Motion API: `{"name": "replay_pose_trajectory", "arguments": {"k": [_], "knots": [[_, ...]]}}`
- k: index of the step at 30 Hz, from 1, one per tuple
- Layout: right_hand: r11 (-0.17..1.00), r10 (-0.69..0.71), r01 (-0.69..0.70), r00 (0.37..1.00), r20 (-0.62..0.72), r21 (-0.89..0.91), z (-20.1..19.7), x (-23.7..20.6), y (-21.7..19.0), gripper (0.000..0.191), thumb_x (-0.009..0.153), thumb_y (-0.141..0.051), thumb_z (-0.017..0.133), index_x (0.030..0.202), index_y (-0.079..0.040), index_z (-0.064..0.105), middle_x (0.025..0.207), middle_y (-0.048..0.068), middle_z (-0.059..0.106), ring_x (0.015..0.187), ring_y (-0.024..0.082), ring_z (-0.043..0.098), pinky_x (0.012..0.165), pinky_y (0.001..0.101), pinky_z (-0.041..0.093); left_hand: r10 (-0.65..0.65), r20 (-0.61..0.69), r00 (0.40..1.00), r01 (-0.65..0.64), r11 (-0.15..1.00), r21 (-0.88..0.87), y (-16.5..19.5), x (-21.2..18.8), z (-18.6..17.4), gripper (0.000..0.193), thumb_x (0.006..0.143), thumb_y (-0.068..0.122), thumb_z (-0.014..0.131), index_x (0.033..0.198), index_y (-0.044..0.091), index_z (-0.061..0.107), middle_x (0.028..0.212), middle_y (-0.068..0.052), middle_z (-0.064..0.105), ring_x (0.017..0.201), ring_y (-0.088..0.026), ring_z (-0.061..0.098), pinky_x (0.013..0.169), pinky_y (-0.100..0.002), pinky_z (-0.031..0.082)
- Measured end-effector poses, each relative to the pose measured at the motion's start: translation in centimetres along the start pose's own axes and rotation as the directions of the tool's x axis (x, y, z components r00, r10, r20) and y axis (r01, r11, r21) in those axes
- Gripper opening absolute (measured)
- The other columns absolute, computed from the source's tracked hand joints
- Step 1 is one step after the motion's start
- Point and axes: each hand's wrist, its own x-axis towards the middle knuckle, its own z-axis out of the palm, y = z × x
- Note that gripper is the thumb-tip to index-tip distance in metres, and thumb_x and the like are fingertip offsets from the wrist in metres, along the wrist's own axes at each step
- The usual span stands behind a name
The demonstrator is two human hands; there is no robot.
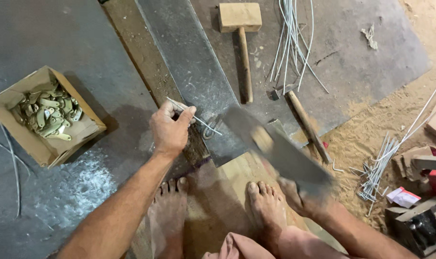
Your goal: The person sits on the floor and bends lengths of metal wire into U-shaped hooks. They hold a wire against a steel bar, hammer it over a wooden block to form the bend, then place the finished hook in a cardboard box with other completed hooks.
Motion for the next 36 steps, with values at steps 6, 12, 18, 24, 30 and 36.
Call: {"name": "replay_pose_trajectory", "arguments": {"k": [6, 12, 18, 24, 30, 36], "knots": [[0.806, 0.575, -0.581, 0.724, 0.382, -0.113, 0.7, 1.3, -0.5, 0.029, 0.097, -0.032, 0.063, 0.107, -0.008, 0.051, 0.073, 0.024, 0.067, 0.073, 0.047, 0.068, 0.067, 0.0555, 0.051, 0.133, -0.076, 0.988, -0.110, 0.963, 0.246, 1.5, -0.4, -0.1, 0.016, 0.085, 0.012, 0.084, 0.083, 0.003, 0.071, 0.069, -0.005, 0.072, 0.062, -0.010, 0.066, 0.059, -0.030, 0.053], [0.932, 0.302, -0.299, 0.953, 0.018, 0.206, 0.0, 1.1, -0.7, 0.033, 0.089, -0.031, 0.061, 0.104, -0.004, 0.051, 0.072, 0.027, 0.065, 0.071, 0.049, 0.065, 0.058, 0.0546, 0.050, 0.144, -0.052, 0.988, -0.133, 0.978, 0.163, 2.4, -0.8, 0.1, 0.017, 0.087, 0.019, 0.080, 0.082, 0.006, 0.070, 0.070, -0.004, 0.074, 0.064, -0.011, 0.070, 0.062, -0.030, 0.054], [0.852, 0.516, -0.512, 0.790, 0.332, -0.105, 0.9, 1.3, -0.3, 0.032, 0.093, -0.036, 0.063, 0.102, -0.008, 0.051, 0.068, 0.023, 0.066, 0.071, 0.046, 0.067, 0.064, 0.0541, 0.051, 0.190, -0.044, 0.981, -0.169, 0.943, 0.286, 2.7, -0.6, 0.0, 0.021, 0.086, 0.019, 0.083, 0.083, 0.004, 0.068, 0.070, -0.006, 0.071, 0.062, -0.014, 0.067, 0.061, -0.033, 0.053], [0.876, 0.439, -0.467, 0.876, 0.199, 0.125, 0.9, 1.0, -0.1, 0.033, 0.090, -0.037, 0.059, 0.105, -0.009, 0.052, 0.062, 0.021, 0.065, 0.058, 0.040, 0.070, 0.056, 0.0504, 0.054, 0.106, -0.078, 0.991, -0.087, 0.973, 0.215, 2.6, -1.0, 0.3, 0.018, 0.085, 0.018, 0.082, 0.083, 0.005, 0.069, 0.069, -0.005, 0.072, 0.063, -0.013, 0.067, 0.061, -0.033, 0.054], [0.777, 0.598, -0.629, 0.727, 0.339, -0.023, 1.6, 0.9, 0.0, 0.033, 0.097, -0.040, 0.057, 0.098, -0.008, 0.051, 0.067, 0.025, 0.065, 0.068, 0.044, 0.068, 0.066, 0.0535, 0.051, 0.055, -0.095, 0.994, -0.029, 0.967, 0.254, 2.6, -0.4, 0.2, 0.018, 0.083, 0.014, 0.084, 0.082, 0.004, 0.070, 0.069, -0.007, 0.072, 0.062, -0.014, 0.066, 0.060, -0.031, 0.054], [0.820, 0.560, -0.573, 0.809, 0.176, 0.024, 2.3, -1.5, 1.4, 0.034, 0.095, -0.039, 0.058, 0.097, -0.005, 0.053, 0.077, 0.029, 0.065, 0.081, 0.051, 0.064, 0.069, 0.0579, 0.048, -0.264, -0.092, 0.960, 0.241, 0.948, -0.210, 2.0, 0.3, -2.5, 0.017, 0.089, 0.009, 0.077, 0.085, 0.000, 0.064, 0.075, -0.008, 0.073, 0.059, -0.013, 0.071, 0.049, -0.026, 0.058]]}}
